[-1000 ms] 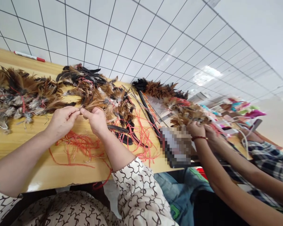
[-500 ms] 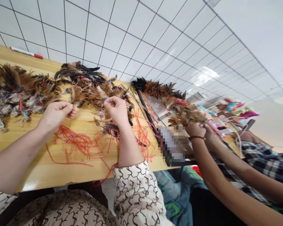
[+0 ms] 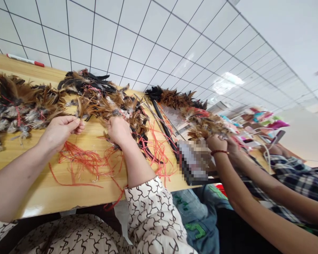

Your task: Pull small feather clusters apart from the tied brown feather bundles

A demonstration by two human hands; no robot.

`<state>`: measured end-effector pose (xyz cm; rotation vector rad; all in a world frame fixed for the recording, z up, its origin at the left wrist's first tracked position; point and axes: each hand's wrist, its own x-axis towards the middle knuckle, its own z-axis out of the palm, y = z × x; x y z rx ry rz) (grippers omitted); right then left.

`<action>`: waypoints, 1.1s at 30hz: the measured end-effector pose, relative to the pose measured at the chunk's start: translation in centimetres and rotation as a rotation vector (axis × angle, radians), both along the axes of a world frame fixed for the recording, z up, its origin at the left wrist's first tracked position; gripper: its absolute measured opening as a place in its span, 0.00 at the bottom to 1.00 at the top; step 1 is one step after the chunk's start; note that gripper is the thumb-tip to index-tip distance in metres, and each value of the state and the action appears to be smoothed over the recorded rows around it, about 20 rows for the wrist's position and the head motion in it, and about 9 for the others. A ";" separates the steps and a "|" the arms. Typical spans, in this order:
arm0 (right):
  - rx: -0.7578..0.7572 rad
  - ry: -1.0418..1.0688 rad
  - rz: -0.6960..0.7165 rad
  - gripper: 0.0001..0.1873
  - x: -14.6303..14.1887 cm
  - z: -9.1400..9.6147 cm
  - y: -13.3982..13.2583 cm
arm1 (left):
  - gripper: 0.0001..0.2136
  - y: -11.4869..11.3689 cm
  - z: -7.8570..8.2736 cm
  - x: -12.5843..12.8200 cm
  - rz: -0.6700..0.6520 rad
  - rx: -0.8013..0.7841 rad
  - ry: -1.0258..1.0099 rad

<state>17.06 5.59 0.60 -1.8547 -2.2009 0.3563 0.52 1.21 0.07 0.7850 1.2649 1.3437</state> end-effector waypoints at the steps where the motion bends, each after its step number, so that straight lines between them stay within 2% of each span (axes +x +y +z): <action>1: -0.015 0.209 -0.011 0.04 0.0 -0.1 -0.1 | 0.09 0.0 0.0 0.0 0.000 -0.001 -0.011; 3: -0.115 0.667 -0.001 0.06 -0.4 -0.2 -0.3 | 0.08 -0.1 0.0 0.2 0.000 -0.005 -0.031; 5: -0.252 1.026 0.035 0.12 -1.2 -0.4 -0.7 | 0.07 -0.1 -0.2 0.3 0.003 -0.010 -0.042; 7: -0.350 1.210 0.051 0.16 -2.1 -0.8 -1.2 | 0.07 0.0 -0.3 0.3 0.006 -0.013 -0.045; 9: -0.356 1.282 0.048 0.18 -2.8 -1.1 -1.7 | 0.07 0.0 -0.4 0.4 0.004 -0.030 -0.051; 12: -0.201 1.274 0.020 0.17 -3.3 -1.4 -2.0 | 0.07 -0.1 -0.3 0.4 -0.015 -0.088 -0.076; 16: 0.063 1.110 0.016 0.13 -3.3 -1.4 -2.1 | 0.07 -0.5 -0.1 0.6 -0.092 -0.169 -0.103; 22: 0.276 0.856 0.096 0.08 -3.4 -1.0 -2.9 | 0.11 -0.9 0.2 1.0 -0.128 -0.234 -0.101; 28: 0.321 0.818 0.125 0.07 -3.3 -1.2 -2.9 | 0.11 -0.9 0.1 1.1 -0.148 -0.142 -0.069; 33: 0.201 1.016 0.038 0.10 -3.1 -1.2 -2.3 | 0.11 -0.7 -0.8 1.0 -0.188 -0.030 0.041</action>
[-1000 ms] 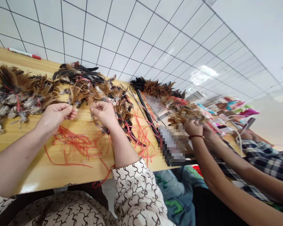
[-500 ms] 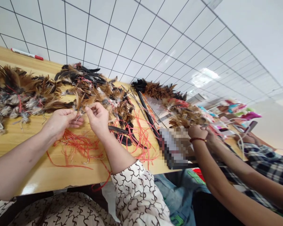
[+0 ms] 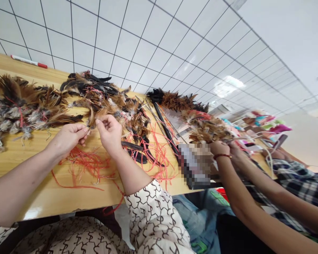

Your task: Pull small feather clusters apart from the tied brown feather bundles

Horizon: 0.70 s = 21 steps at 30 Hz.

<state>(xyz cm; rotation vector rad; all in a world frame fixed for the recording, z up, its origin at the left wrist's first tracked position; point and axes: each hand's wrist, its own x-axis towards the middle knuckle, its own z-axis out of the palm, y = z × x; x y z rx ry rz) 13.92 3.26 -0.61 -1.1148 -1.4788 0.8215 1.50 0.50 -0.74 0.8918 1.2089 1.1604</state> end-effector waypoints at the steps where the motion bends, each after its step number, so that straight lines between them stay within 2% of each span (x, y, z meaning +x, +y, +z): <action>1: -0.028 0.075 -0.009 0.11 0.1 0.1 0.2 | 0.12 0.1 -0.2 -0.1 0.010 0.018 0.025; 4: -0.090 0.304 -0.058 0.13 0.7 0.3 0.9 | 0.13 0.3 -0.5 -0.4 0.086 0.070 0.099; 6: -0.163 0.381 -0.049 0.15 0.9 0.5 1.1 | 0.12 0.5 -0.6 -0.6 0.153 0.120 0.143; 8: -0.275 0.388 0.021 0.15 0.6 0.4 0.9 | 0.10 0.5 -0.7 -0.7 0.206 0.165 0.175; 11: -0.383 0.361 0.157 0.16 -0.5 0.1 0.0 | 0.10 0.5 -0.8 -0.8 0.219 0.205 0.226; 15: -0.383 0.350 0.222 0.15 -1.8 -0.3 -1.1 | 0.10 0.4 -1.1 -0.8 0.189 0.276 0.359; 21: -0.378 0.359 0.201 0.17 -2.0 -0.6 -1.1 | 0.09 -0.1 -0.8 -0.7 0.151 0.308 0.419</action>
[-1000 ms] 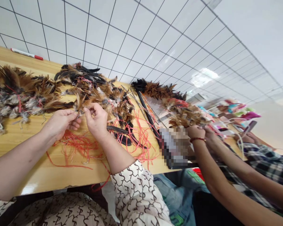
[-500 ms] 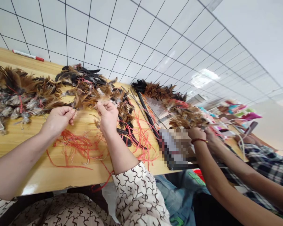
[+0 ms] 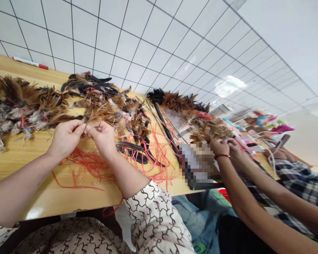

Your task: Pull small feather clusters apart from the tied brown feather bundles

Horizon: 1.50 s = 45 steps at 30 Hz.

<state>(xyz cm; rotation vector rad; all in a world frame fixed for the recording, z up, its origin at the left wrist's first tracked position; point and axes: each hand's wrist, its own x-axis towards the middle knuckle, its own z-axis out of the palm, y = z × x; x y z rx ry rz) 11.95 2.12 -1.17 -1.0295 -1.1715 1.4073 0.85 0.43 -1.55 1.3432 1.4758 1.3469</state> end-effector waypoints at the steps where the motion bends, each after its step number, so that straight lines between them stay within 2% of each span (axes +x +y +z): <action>1: 0.005 0.006 -0.008 0.18 0.0 0.0 0.0 | 0.09 -0.1 0.1 0.0 -0.011 -0.001 -0.004; 7: 0.009 0.039 -0.051 0.19 0.1 -0.1 0.2 | 0.10 -0.1 0.1 0.1 -0.070 0.020 -0.031; 12: -0.046 0.061 -0.085 0.19 0.2 -0.4 0.4 | 0.10 -0.2 0.1 0.0 -0.075 0.055 0.056; 15: -0.029 0.060 -0.089 0.18 0.2 -0.4 0.3 | 0.09 -0.3 0.4 0.0 -0.046 0.093 0.136; 20: 0.025 0.011 -0.025 0.18 0.2 0.0 0.4 | 0.10 -0.4 0.7 -0.2 -0.034 0.107 0.161; 25: 0.011 0.032 0.154 0.18 1.0 0.3 0.8 | 0.11 0.0 0.6 -0.5 -0.196 -0.038 0.009; 29: 0.032 -0.010 0.064 0.19 1.2 0.4 0.7 | 0.10 0.3 0.4 -0.7 -0.323 -0.127 -0.048; 31: 0.050 -0.037 -0.013 0.19 1.1 0.5 0.7 | 0.09 0.3 0.3 -0.7 -0.272 -0.040 0.045; 33: 0.053 -0.024 -0.064 0.18 1.1 0.5 0.8 | 0.10 0.2 0.1 -0.7 -0.188 0.136 0.191; 36: 0.025 0.032 -0.076 0.18 1.0 0.3 1.0 | 0.13 0.1 -0.3 -0.6 -0.150 0.345 0.398; 42: -0.123 0.138 0.011 0.18 0.7 0.1 1.0 | 0.14 -0.1 -0.7 -0.8 -0.125 0.413 0.517; 45: -0.097 0.114 0.036 0.18 1.0 0.8 1.2 | 0.14 0.0 -0.5 -0.9 -0.099 0.400 0.540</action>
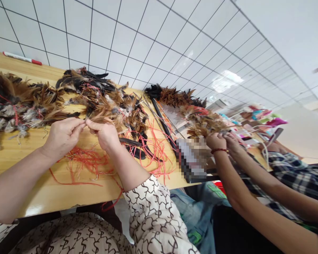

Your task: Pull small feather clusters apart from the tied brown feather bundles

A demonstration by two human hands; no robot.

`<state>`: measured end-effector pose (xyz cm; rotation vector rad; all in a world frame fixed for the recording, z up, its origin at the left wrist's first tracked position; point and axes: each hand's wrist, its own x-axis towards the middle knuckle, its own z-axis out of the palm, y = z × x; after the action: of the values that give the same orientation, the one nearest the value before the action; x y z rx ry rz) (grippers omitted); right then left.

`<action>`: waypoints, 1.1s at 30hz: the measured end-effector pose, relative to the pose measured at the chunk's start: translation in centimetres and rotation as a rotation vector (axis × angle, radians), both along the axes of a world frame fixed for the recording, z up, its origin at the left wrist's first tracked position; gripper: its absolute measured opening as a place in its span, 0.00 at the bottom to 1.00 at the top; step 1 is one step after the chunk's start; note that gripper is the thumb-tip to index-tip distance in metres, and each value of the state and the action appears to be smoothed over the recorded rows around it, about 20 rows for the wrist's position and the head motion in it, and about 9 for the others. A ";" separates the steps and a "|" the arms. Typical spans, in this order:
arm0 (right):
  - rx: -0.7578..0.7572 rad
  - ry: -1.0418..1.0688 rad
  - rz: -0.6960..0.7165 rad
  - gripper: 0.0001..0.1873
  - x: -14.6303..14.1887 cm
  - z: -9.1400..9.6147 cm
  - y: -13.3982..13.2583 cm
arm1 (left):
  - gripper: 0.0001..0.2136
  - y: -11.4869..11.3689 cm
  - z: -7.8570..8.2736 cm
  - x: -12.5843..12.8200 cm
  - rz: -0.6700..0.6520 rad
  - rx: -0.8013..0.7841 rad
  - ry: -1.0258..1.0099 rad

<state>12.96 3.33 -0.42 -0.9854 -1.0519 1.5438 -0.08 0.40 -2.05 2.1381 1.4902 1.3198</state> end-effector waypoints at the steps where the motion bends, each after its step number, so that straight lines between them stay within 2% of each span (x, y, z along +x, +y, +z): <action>1: 0.033 -0.016 -0.009 0.17 0.3 0.3 0.2 | 0.13 0.0 0.1 0.0 0.010 -0.032 -0.006; 3: 0.101 -0.021 -0.056 0.15 1.4 1.0 0.9 | 0.12 0.2 0.3 -0.1 0.035 -0.137 -0.071; 5: 0.178 -0.050 -0.134 0.12 2.8 1.7 1.6 | 0.11 0.4 0.5 -0.1 0.068 -0.267 -0.225; 8: 0.298 -0.301 -0.263 0.09 5.1 2.2 2.5 | 0.10 0.7 0.9 0.0 0.106 -0.439 -0.551; 11: 0.304 -0.756 -0.160 0.05 6.4 2.2 2.7 | 0.09 0.8 1.6 0.2 0.132 -0.533 -0.803; 15: 0.279 -1.311 0.077 0.04 6.0 1.7 2.4 | 0.09 0.7 2.3 0.4 0.159 -0.574 -0.947; 18: 0.260 -1.610 0.169 0.04 4.7 1.4 2.1 | 0.09 0.6 2.4 0.5 0.151 -0.585 -0.982; 20: 0.248 -1.701 0.194 0.06 4.1 1.2 1.9 | 0.10 0.6 2.5 0.6 0.151 -0.592 -0.995; 22: 0.255 -1.643 0.174 0.08 3.8 1.2 1.9 | 0.10 0.6 2.5 0.6 0.157 -0.597 -1.015; 23: 0.265 -1.550 0.136 0.08 3.9 1.1 1.9 | 0.10 0.6 2.5 0.7 0.159 -0.599 -1.027; 26: 0.255 -1.043 0.005 0.05 4.0 1.2 1.9 | 0.08 0.6 2.4 0.7 0.155 -0.612 -1.065; 29: 0.165 -0.497 0.040 0.08 3.3 1.1 1.4 | 0.05 0.6 2.1 0.9 0.131 -0.642 -1.081; 31: 0.114 -0.307 0.079 0.12 2.5 0.9 0.9 | 0.04 0.5 1.9 1.1 0.115 -0.663 -1.087; 33: 0.108 -0.245 0.079 0.15 1.6 0.6 0.3 | 0.04 0.6 1.7 1.2 0.110 -0.673 -1.094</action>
<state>14.52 3.60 0.21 -1.0885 -1.3454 1.4371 1.09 0.98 -0.39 0.6908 1.2476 1.3631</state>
